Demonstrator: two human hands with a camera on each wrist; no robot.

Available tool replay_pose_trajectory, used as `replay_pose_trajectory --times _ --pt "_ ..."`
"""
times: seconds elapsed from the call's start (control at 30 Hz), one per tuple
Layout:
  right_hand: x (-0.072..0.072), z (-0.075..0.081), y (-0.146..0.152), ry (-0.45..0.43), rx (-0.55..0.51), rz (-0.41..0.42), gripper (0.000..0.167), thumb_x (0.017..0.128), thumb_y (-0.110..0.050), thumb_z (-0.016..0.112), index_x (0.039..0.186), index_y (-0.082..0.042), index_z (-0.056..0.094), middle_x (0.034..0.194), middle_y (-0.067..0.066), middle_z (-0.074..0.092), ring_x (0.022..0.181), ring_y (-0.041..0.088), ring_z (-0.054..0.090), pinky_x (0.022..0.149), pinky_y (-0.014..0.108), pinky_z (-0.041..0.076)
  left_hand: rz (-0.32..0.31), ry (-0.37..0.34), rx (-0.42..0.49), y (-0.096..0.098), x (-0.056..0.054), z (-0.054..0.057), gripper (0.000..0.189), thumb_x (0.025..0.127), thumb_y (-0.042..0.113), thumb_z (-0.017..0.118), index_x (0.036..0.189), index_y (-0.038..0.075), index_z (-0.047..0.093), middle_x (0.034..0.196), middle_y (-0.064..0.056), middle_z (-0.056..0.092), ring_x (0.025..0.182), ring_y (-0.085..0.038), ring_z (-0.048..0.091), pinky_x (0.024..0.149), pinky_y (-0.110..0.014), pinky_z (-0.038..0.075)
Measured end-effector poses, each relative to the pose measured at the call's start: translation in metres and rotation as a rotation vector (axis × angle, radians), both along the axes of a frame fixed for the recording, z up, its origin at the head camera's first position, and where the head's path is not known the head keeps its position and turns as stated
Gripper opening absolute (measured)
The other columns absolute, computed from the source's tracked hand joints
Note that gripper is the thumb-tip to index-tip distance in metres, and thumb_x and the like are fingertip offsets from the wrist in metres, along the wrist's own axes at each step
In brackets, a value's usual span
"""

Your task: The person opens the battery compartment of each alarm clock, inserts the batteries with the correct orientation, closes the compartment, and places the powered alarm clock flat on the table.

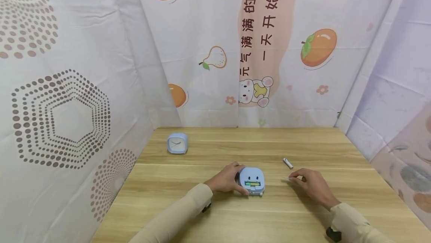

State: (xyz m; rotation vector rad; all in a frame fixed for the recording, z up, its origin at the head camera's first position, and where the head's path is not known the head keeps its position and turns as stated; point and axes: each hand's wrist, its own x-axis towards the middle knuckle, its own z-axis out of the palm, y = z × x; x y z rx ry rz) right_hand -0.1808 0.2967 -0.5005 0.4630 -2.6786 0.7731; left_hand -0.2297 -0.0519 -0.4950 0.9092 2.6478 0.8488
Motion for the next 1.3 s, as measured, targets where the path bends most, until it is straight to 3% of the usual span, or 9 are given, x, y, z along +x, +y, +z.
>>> replay_pose_trajectory --times 0.27,0.73,1.07,1.3 --pt "0.001 0.002 -0.012 0.021 -0.015 0.01 0.007 0.086 -0.016 0.083 0.09 -0.021 0.08 0.091 -0.009 0.074 0.063 -0.003 0.048 0.056 0.023 0.042 0.006 0.001 0.006 0.0 -0.002 0.001 0.099 0.071 0.055 0.091 0.15 0.009 0.052 0.127 0.002 0.055 0.112 -0.008 0.053 0.102 -0.029 0.047" --pt "0.006 0.003 -0.036 0.011 -0.047 0.063 0.008 0.086 -0.015 0.083 0.09 -0.021 0.079 0.084 -0.017 0.066 0.062 -0.002 0.048 0.053 0.022 0.042 0.004 0.003 -0.003 -0.001 -0.001 0.003 0.099 0.071 0.054 0.091 0.15 0.009 0.052 0.127 0.001 0.055 0.112 -0.008 0.053 0.103 -0.029 0.047" --pt "0.007 0.009 -0.049 0.092 -0.053 0.092 0.011 0.086 -0.013 0.083 0.09 -0.022 0.079 0.088 -0.013 0.071 0.063 -0.005 0.047 0.053 0.021 0.041 0.011 0.007 -0.005 -0.001 0.0 0.002 0.1 0.071 0.054 0.091 0.151 0.009 0.051 0.128 0.001 0.055 0.114 -0.009 0.053 0.104 -0.03 0.047" --pt "0.007 0.006 -0.057 0.095 -0.083 0.141 0.011 0.087 -0.013 0.083 0.091 -0.022 0.079 0.09 -0.015 0.071 0.062 -0.004 0.05 0.053 0.02 0.043 0.014 -0.004 -0.001 -0.001 0.0 -0.002 0.102 0.071 0.055 0.091 0.152 0.009 0.05 0.128 0.002 0.055 0.113 -0.008 0.052 0.104 -0.029 0.046"
